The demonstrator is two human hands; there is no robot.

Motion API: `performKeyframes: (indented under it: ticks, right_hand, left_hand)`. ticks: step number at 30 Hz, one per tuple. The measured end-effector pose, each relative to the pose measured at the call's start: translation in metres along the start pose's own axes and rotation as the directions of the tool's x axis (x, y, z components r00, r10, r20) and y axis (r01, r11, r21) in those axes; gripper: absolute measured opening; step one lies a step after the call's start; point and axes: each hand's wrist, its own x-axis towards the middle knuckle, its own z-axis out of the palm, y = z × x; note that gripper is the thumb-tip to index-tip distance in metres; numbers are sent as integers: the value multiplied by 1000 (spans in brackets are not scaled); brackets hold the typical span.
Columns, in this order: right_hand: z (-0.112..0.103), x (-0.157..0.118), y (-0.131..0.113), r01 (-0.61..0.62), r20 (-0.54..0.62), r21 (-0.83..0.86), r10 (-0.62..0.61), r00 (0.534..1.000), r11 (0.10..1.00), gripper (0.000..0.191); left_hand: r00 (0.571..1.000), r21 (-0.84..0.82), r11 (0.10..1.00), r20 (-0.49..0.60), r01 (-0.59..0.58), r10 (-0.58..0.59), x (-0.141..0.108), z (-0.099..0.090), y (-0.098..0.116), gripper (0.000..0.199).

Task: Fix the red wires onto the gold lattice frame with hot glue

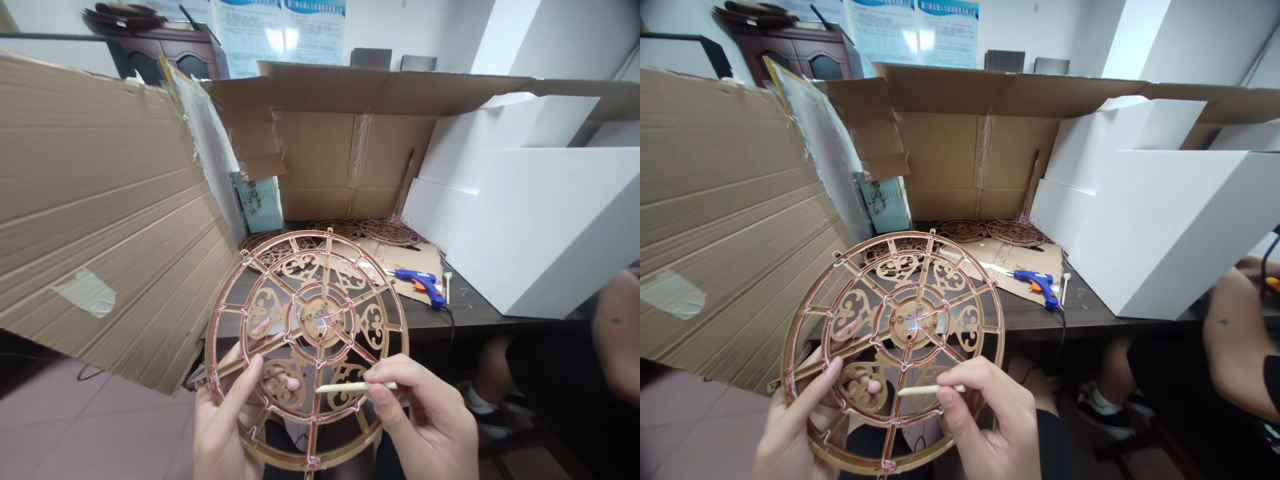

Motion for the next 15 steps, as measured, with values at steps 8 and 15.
performKeyframes:
  ticks: [8,15]
  right_hand:
    - [1,1,-2,3,26,18,-3,1000,1000,7]
    - [7,5,-3,2,235,14,-5,972,1000,6]
  left_hand:
    - [998,61,997,-29,56,-54,5,3,-1,20]
    - [997,-11,997,-29,73,-73,11,-6,-16,24]
